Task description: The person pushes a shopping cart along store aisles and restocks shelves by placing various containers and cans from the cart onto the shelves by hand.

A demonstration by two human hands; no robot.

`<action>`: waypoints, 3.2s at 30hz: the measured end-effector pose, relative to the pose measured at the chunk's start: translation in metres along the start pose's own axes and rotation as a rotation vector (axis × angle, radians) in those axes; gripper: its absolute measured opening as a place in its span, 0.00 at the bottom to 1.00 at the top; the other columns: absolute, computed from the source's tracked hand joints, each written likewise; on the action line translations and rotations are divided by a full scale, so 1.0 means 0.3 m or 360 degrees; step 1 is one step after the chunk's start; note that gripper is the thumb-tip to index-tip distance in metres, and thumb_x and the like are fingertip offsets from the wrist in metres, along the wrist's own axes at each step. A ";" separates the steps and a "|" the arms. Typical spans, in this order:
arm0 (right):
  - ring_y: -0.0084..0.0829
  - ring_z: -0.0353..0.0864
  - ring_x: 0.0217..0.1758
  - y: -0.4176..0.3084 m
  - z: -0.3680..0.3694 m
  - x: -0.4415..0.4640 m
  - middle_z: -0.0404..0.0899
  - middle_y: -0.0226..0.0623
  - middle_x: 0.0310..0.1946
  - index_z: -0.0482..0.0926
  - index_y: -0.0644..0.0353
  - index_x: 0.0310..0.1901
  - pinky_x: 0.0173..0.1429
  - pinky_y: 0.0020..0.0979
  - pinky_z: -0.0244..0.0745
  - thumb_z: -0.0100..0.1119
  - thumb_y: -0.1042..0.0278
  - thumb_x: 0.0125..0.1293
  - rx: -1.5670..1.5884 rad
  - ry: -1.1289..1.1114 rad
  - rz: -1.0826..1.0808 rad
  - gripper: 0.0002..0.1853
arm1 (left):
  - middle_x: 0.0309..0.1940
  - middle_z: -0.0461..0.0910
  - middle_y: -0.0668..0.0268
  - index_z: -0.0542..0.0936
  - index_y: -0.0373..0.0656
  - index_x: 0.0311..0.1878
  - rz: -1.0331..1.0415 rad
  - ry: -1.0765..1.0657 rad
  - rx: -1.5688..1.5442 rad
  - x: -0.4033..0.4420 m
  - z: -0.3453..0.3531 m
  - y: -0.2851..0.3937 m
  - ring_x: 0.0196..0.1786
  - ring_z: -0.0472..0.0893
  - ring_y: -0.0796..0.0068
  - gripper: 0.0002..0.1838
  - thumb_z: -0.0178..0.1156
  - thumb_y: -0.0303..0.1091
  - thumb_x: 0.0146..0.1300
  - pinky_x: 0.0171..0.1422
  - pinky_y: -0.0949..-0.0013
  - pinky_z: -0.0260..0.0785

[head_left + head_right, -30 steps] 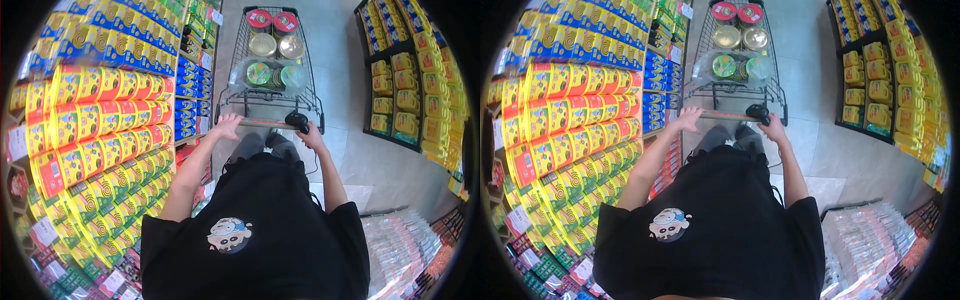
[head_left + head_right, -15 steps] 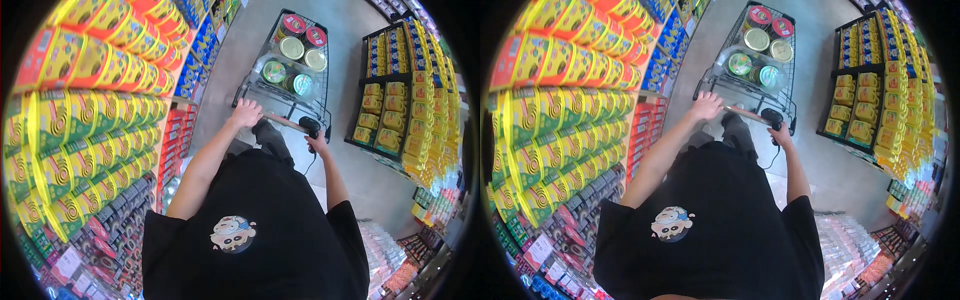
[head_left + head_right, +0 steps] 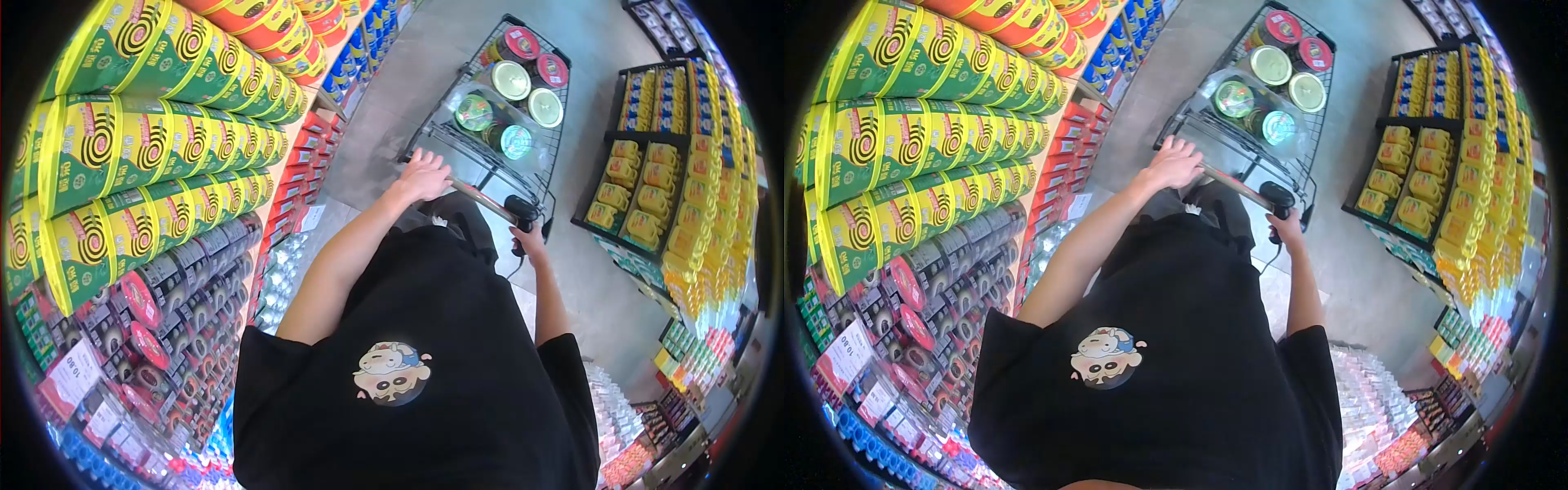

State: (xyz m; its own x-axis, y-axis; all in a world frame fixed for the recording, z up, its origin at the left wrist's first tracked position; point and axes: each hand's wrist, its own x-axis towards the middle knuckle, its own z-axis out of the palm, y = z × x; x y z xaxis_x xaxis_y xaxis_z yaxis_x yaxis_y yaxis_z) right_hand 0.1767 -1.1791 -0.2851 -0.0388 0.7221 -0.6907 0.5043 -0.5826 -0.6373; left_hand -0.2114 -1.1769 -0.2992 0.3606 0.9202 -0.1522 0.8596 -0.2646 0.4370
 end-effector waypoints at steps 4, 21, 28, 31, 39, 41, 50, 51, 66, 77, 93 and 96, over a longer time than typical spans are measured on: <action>0.24 0.78 0.21 0.061 0.056 -0.070 0.78 0.32 0.26 0.76 0.62 0.48 0.26 0.30 0.77 0.74 0.71 0.62 0.0002 0.0029 -0.0089 0.18 | 0.55 0.80 0.55 0.82 0.48 0.54 -0.0085 -0.0108 0.0017 -0.078 -0.003 0.025 0.65 0.74 0.52 0.20 0.57 0.53 0.74 0.75 0.40 0.54; 0.35 0.83 0.27 0.411 0.197 -0.301 0.69 0.46 0.61 0.76 0.75 0.58 0.30 0.37 0.81 0.76 0.61 0.60 -0.0143 0.0200 -0.0556 0.31 | 0.73 0.68 0.46 0.74 0.45 0.71 -0.0470 -0.0450 0.0263 -0.397 0.099 0.226 0.78 0.62 0.42 0.39 0.49 0.70 0.73 0.84 0.33 0.39; 0.37 0.86 0.29 0.654 0.248 -0.378 0.70 0.48 0.61 0.76 0.75 0.59 0.38 0.38 0.84 0.76 0.62 0.60 -0.0398 0.0347 -0.0793 0.32 | 0.72 0.67 0.43 0.73 0.45 0.71 -0.0415 -0.0427 0.0204 -0.607 0.191 0.329 0.77 0.63 0.41 0.37 0.47 0.67 0.76 0.83 0.31 0.41; 0.36 0.86 0.29 0.640 0.255 -0.493 0.69 0.48 0.60 0.76 0.75 0.59 0.35 0.36 0.84 0.76 0.64 0.60 -0.0247 0.0210 -0.0553 0.31 | 0.71 0.69 0.45 0.74 0.46 0.70 -0.0403 -0.0358 0.0163 -0.693 0.236 0.363 0.76 0.63 0.43 0.33 0.48 0.63 0.77 0.83 0.32 0.41; 0.26 0.80 0.20 0.711 0.276 -0.653 0.79 0.35 0.25 0.74 0.64 0.49 0.23 0.29 0.75 0.75 0.66 0.62 -0.0090 0.0067 -0.0147 0.21 | 0.61 0.76 0.59 0.79 0.51 0.66 -0.0111 0.0041 -0.0045 -0.953 0.361 0.405 0.73 0.68 0.58 0.21 0.56 0.45 0.74 0.83 0.37 0.42; 0.25 0.78 0.20 0.722 0.273 -0.691 0.78 0.34 0.25 0.77 0.63 0.46 0.24 0.29 0.75 0.74 0.66 0.63 -0.0066 -0.0019 -0.0086 0.17 | 0.59 0.77 0.60 0.79 0.51 0.65 -0.0060 0.0130 -0.0050 -1.005 0.389 0.428 0.71 0.70 0.59 0.20 0.57 0.42 0.73 0.82 0.38 0.45; 0.22 0.76 0.24 0.846 0.433 -0.933 0.75 0.28 0.29 0.82 0.62 0.52 0.28 0.26 0.74 0.67 0.75 0.63 0.0293 -0.0025 -0.0095 0.15 | 0.56 0.79 0.61 0.80 0.50 0.64 0.0047 0.0329 -0.0054 -1.288 0.534 0.444 0.68 0.73 0.58 0.21 0.59 0.42 0.70 0.81 0.40 0.47; 0.21 0.75 0.25 0.860 0.445 -0.972 0.75 0.27 0.30 0.82 0.61 0.54 0.28 0.26 0.73 0.66 0.73 0.65 0.0366 -0.0045 -0.0095 0.16 | 0.56 0.79 0.61 0.79 0.49 0.65 0.0076 0.0332 -0.0075 -1.333 0.530 0.445 0.68 0.72 0.58 0.22 0.60 0.43 0.70 0.81 0.40 0.48; 0.21 0.76 0.26 1.126 0.785 -1.328 0.77 0.27 0.33 0.84 0.61 0.51 0.27 0.27 0.73 0.70 0.63 0.70 0.0399 0.0056 -0.0086 0.14 | 0.65 0.77 0.62 0.78 0.55 0.70 0.0106 0.0098 -0.0120 -1.821 0.565 0.416 0.74 0.69 0.60 0.33 0.64 0.58 0.65 0.84 0.46 0.43; 0.20 0.74 0.24 1.326 1.042 -1.623 0.76 0.26 0.27 0.83 0.61 0.55 0.28 0.25 0.73 0.68 0.66 0.70 0.0502 0.0022 -0.0160 0.15 | 0.66 0.75 0.63 0.75 0.59 0.71 0.0112 0.0008 0.0140 -2.176 0.632 0.412 0.76 0.66 0.57 0.40 0.74 0.58 0.55 0.83 0.42 0.43; 0.18 0.72 0.22 1.597 1.331 -2.067 0.75 0.24 0.25 0.82 0.59 0.54 0.27 0.25 0.67 0.70 0.61 0.71 0.0511 0.0111 -0.0223 0.16 | 0.70 0.69 0.56 0.68 0.58 0.77 0.0144 -0.0240 0.0410 -2.694 0.753 0.494 0.76 0.64 0.50 0.51 0.77 0.50 0.46 0.82 0.38 0.46; 0.17 0.71 0.20 1.654 1.390 -2.119 0.75 0.23 0.23 0.83 0.58 0.52 0.24 0.25 0.65 0.71 0.58 0.71 0.0570 0.0172 -0.0218 0.16 | 0.70 0.69 0.53 0.67 0.55 0.77 0.0106 -0.0197 0.0349 -2.816 0.782 0.517 0.76 0.64 0.47 0.53 0.77 0.49 0.44 0.81 0.37 0.46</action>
State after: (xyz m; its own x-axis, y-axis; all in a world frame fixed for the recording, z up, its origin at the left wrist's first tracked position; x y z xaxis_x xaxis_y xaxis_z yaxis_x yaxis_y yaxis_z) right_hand 0.0920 -2.0826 -0.3047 0.0157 0.8262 -0.5632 0.1673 -0.5575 -0.8132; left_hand -0.2977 -2.0630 -0.3108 0.4492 0.8598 -0.2428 0.8855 -0.3924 0.2489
